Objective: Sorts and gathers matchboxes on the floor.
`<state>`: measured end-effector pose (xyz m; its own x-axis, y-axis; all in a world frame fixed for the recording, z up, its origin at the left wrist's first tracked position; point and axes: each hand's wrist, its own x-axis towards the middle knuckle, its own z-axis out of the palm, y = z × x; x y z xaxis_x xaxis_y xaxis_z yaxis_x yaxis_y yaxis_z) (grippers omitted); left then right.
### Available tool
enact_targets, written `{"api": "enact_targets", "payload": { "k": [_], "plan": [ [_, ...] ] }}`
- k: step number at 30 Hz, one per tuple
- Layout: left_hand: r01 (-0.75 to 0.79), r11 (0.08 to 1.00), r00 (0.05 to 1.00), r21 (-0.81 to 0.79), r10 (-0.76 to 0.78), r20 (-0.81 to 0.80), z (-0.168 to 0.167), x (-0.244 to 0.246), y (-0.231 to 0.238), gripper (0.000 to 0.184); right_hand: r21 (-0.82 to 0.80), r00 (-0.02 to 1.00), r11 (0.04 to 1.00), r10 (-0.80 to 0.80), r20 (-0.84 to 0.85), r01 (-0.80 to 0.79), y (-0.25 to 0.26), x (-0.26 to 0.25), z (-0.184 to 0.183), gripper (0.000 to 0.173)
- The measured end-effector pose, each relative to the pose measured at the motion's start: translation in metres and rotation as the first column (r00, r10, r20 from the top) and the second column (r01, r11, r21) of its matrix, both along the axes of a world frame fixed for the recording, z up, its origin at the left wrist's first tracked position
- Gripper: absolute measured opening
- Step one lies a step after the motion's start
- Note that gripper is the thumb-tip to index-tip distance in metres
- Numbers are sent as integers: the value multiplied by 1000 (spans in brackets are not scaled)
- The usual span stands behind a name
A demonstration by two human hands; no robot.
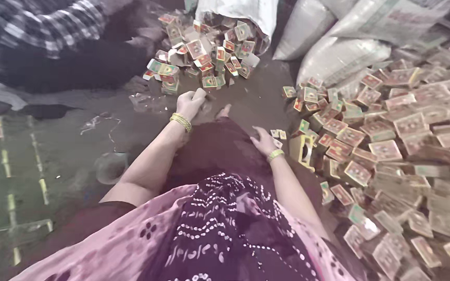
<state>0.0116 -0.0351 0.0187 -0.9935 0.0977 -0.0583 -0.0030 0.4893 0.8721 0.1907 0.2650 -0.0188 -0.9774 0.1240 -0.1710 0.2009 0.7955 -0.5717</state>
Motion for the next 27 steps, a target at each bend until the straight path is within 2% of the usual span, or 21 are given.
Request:
{"api": "enact_targets", "payload": {
  "k": [3,5,6,7,9,11,13,14,16,18,19,20,22,23,25,27],
  "plan": [
    [342,935,932,-91,-350,-98,35,29,29,32,-240,955,966,-152,-254,90,-23,10,9,94],
    [522,838,836,-157,-540,-99,49,44,52,28,-310,929,949,-164,-333,56,-30,15,19,115],
    [593,790,789,-154,-609,-79,51,50,64,28,-325,925,946,-137,-354,15,-31,18,22,119],
    [647,752,753,-125,-656,-54,51,55,76,29,-344,931,939,-108,-348,-19,-30,22,24,118],
    [677,736,736,8,-677,0,46,65,97,35,-394,952,919,-103,-287,-19,-27,29,26,94],
    [586,776,785,234,-615,75,48,79,112,41,-425,972,905,-121,-204,24,-20,32,28,76],
    [416,760,779,500,-581,236,52,90,120,48,-557,962,824,-227,-149,108,-17,35,28,72],
    [372,724,760,581,-597,257,35,87,125,52,-630,949,761,-291,-121,153,-17,35,27,72],
    [399,666,745,631,-636,200,-13,82,133,66,-733,923,640,-382,-43,230,-13,29,23,68],
    [497,687,723,530,-666,185,-33,90,132,90,-769,922,582,-386,28,266,-11,20,21,56],
    [507,724,737,468,-646,201,-37,94,134,96,-761,931,585,-360,64,279,-8,17,19,55],
    [512,751,745,417,-630,219,-43,94,136,98,-744,937,600,-334,102,295,-1,13,16,62],
    [530,767,746,361,-624,231,-58,85,142,99,-647,908,654,-390,155,392,17,3,11,76],
    [543,766,744,343,-629,226,-65,79,145,101,-533,876,706,-451,170,467,31,-5,10,73],
    [578,763,746,288,-638,191,-69,69,149,106,-134,813,805,-554,178,578,64,-19,-5,56],
    [605,766,746,218,-641,182,-63,66,150,107,144,748,804,-590,305,576,79,-22,-16,50]
  ]
}}
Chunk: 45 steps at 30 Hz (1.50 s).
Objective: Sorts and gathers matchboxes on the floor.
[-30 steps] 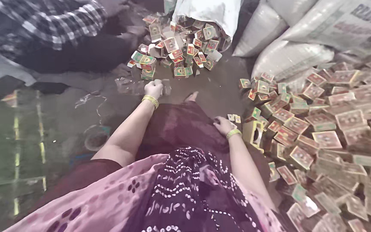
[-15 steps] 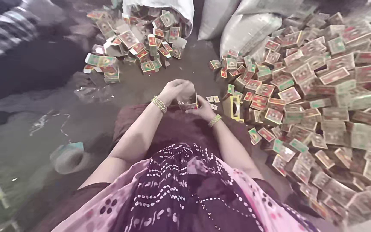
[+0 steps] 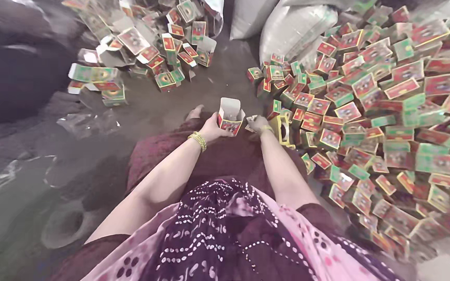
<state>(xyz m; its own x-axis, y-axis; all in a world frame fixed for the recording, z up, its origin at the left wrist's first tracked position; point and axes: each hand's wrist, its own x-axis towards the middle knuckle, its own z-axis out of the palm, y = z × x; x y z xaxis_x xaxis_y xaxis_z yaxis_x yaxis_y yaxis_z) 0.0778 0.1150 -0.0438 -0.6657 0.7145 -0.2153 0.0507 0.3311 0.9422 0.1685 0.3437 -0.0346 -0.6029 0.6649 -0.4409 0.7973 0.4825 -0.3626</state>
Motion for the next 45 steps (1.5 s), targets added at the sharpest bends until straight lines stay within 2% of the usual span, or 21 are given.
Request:
{"api": "enact_targets", "payload": {
  "k": [3,7,10,12,14,17,19,20,22,26,28,30,31,32,33,34,37,39,42,44,45],
  "plan": [
    [-3,1000,998,-19,2,-57,9,-4,1,94,67,984,998,6,179,-19,-4,-2,-12,50],
    [-37,999,992,40,41,-117,7,-12,-7,82,113,980,992,25,196,-48,-8,-9,-30,44],
    [-29,992,996,121,40,-86,9,-17,-12,80,134,984,990,29,175,-53,-8,-8,-29,43],
    [-28,987,998,156,36,-50,11,-18,-16,82,142,999,990,-1,51,-7,-7,-9,-20,46],
    [-25,992,998,126,32,-47,13,-18,-18,84,113,977,990,-55,-208,80,-12,-9,-1,42],
    [-33,997,994,67,40,-103,12,-15,-18,91,53,794,996,-24,-608,70,-32,6,42,43],
    [-38,998,989,41,44,-141,13,-10,-20,94,10,638,1000,-4,-770,18,-58,22,68,46],
    [-37,999,985,35,42,-167,12,-7,-20,92,-3,600,1000,15,-800,-29,-72,30,80,47],
    [-27,1000,972,7,28,-232,11,-1,-20,84,27,599,993,93,-796,-118,-98,39,95,40],
    [51,995,933,-82,-77,-353,14,11,-21,69,183,735,961,277,-619,-208,-128,42,83,26],
    [70,994,958,-83,-90,-272,11,18,-22,68,254,763,929,365,-533,-267,-139,45,76,23],
    [42,999,998,8,-41,-36,5,25,-21,64,396,692,853,512,-509,-340,-147,50,70,22],
    [31,999,1000,45,-31,1,4,27,-23,67,489,613,791,601,-513,-368,-150,51,66,22],
    [32,997,999,66,-32,-6,6,29,-27,67,565,531,727,679,-507,-390,-151,52,61,24],
    [24,996,1000,88,-26,17,9,33,-30,57,618,477,674,732,-486,-405,-152,53,57,27],
    [17,995,999,97,-21,43,12,36,-32,48,650,454,637,763,-459,-414,-152,53,53,28],
    [57,997,998,49,-55,-40,15,40,-29,55,667,468,576,805,-363,-473,-146,50,47,28],
    [99,995,983,-9,-99,-153,10,37,-27,70,634,475,564,816,-330,-528,-139,47,43,29],
    [119,991,974,-58,-128,-185,9,34,-25,76,584,488,583,807,-333,-565,-129,46,45,31],
    [119,993,981,-6,-119,-155,11,32,-24,83,599,480,650,756,-445,-468,-120,49,48,28],
    [104,993,987,52,-96,-127,13,30,-24,87,579,467,723,688,-556,-376,-115,49,49,26]
  ]
}}
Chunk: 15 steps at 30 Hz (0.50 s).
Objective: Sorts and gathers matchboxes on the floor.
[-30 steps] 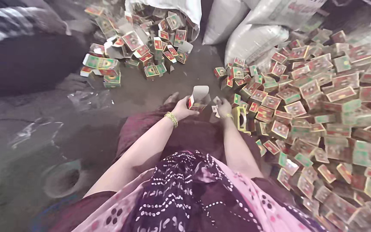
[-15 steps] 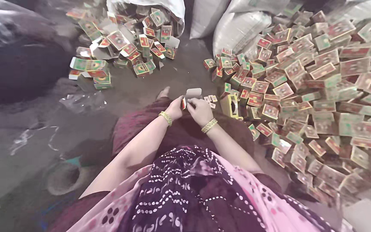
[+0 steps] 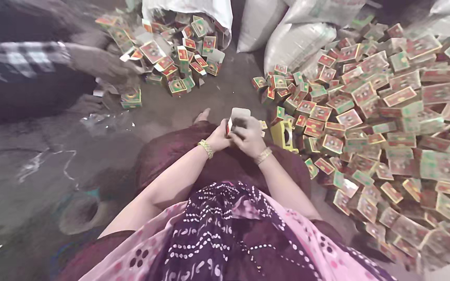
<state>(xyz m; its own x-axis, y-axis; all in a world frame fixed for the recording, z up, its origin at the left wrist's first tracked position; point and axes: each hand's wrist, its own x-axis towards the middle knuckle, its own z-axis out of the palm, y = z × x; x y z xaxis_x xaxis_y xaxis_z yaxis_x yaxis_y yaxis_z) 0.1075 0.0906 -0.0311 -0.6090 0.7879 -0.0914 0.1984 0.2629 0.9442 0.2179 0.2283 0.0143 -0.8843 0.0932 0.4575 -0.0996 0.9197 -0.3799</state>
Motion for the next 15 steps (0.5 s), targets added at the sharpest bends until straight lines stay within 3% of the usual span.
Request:
{"api": "enact_targets", "payload": {
  "k": [2,4,7,10,12,15],
  "plan": [
    [-52,990,996,128,42,79,2,-4,0,98,-283,980,951,-162,-112,125,10,-1,2,43],
    [-119,960,978,253,70,195,8,-3,-1,109,-579,965,789,-260,-12,206,21,-4,1,68],
    [-132,944,975,304,67,214,12,-7,0,101,-803,986,575,-135,94,156,25,-11,-8,63],
    [-157,943,965,293,83,250,19,-10,-2,78,-818,994,571,31,107,71,15,-16,-12,46],
    [-161,948,960,275,86,266,22,-12,-4,69,-788,995,615,52,87,37,9,-20,-18,39],
    [-131,953,952,272,44,304,20,-13,-5,57,-693,997,720,30,76,31,11,-25,-26,42]
  ]
}}
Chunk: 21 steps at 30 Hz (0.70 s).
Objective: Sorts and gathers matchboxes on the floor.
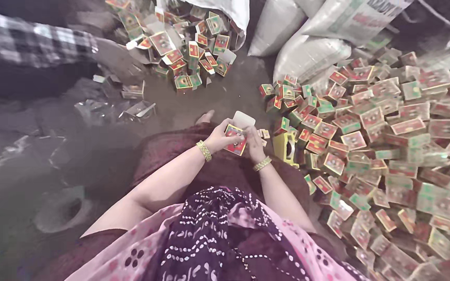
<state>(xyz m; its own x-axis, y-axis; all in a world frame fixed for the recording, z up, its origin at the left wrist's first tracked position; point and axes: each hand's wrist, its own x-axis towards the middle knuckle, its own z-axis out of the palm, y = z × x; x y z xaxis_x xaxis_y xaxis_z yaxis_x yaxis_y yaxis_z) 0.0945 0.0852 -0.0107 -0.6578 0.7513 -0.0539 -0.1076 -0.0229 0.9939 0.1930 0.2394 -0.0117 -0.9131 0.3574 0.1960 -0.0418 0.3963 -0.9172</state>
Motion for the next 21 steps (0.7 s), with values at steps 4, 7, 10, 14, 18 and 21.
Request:
{"api": "enact_targets", "payload": {
  "k": [4,7,10,14,18,21],
  "plan": [
    [15,1000,998,11,-15,53,-4,-5,4,70,-220,977,966,-165,-135,133,0,-4,12,30],
    [-19,1000,999,-11,20,43,-7,-11,6,93,-391,986,914,-148,-77,107,7,3,28,46],
    [-12,1000,1000,-25,12,8,-6,-12,6,97,-267,994,958,-107,8,105,11,5,30,24],
    [52,999,997,15,-51,-63,-11,-10,6,96,16,997,998,67,41,-67,16,7,32,24],
    [94,995,988,15,-91,-127,-7,-9,5,100,115,997,990,72,40,-76,20,11,37,20],
    [125,992,983,1,-123,-139,-5,-9,5,101,95,993,989,115,15,-116,26,13,36,18]
  ]
}}
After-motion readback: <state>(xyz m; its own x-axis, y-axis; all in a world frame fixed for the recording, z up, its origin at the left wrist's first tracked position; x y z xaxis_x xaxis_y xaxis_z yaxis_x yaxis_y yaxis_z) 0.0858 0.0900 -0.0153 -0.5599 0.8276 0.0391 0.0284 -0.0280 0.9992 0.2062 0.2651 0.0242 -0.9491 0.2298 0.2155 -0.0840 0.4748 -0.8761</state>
